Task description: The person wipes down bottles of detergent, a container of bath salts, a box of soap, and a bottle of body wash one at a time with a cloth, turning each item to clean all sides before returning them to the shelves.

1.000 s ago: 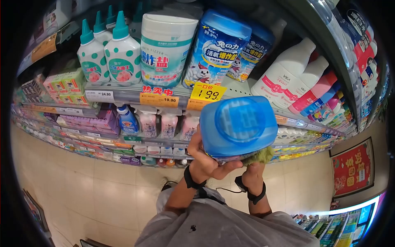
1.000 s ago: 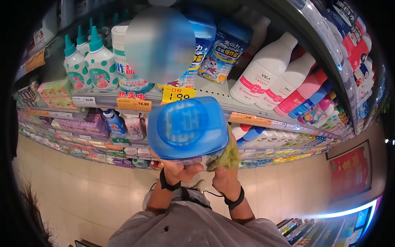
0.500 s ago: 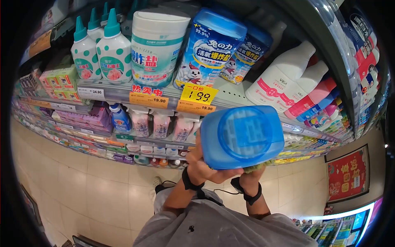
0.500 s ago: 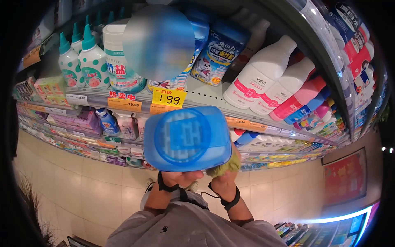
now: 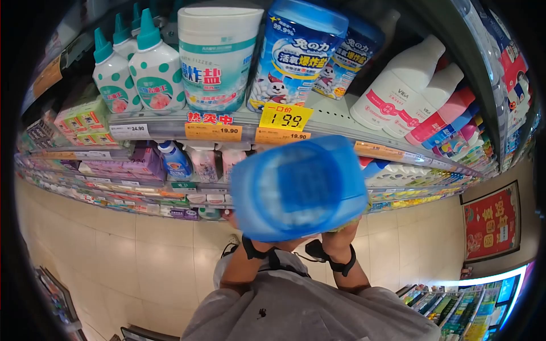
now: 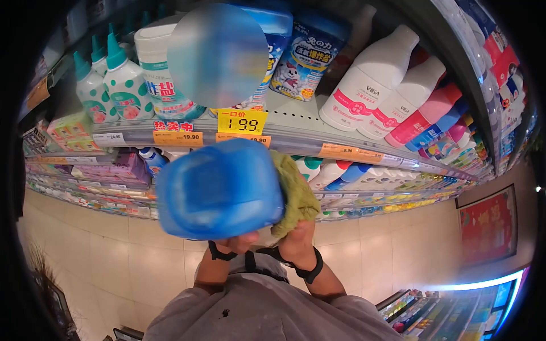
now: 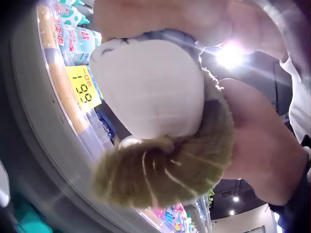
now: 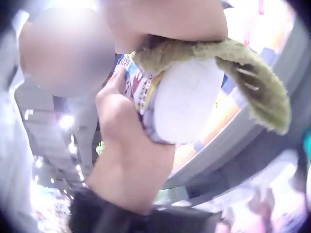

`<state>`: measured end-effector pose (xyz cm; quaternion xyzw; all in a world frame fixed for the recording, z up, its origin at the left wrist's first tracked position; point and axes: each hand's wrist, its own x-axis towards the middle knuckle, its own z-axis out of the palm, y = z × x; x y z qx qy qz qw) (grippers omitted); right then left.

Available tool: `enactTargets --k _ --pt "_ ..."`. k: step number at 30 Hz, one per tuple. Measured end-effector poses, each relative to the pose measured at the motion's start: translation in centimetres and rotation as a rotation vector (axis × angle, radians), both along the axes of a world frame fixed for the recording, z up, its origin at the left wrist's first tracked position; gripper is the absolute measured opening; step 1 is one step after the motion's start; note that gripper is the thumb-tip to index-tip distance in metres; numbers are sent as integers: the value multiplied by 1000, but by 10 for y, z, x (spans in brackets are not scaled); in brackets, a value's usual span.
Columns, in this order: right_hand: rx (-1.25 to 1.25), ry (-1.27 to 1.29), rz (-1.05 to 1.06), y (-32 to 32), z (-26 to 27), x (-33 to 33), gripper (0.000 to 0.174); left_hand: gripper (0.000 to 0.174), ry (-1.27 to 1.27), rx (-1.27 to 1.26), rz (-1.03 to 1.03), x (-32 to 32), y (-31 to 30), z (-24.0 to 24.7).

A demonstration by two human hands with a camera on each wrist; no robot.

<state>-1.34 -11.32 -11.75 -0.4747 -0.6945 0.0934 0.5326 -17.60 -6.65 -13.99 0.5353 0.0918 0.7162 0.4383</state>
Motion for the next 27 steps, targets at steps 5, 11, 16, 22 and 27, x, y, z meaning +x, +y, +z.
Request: enactTargets --k 5,11,16,22,27 --pt "-223 478 446 4 36 -12 64 95 -157 -52 -150 7 -15 -8" --pt "-366 779 410 5 26 1 62 95 -183 -65 -196 31 -27 -16" --pt "-491 390 277 8 1 32 63 95 -197 -65 -188 44 -31 -14" --pt "-584 133 279 10 7 48 74 96 -217 -71 -154 48 -26 -14" --pt "-571 1056 862 32 47 23 59 96 -238 -78 -139 42 -25 -13"
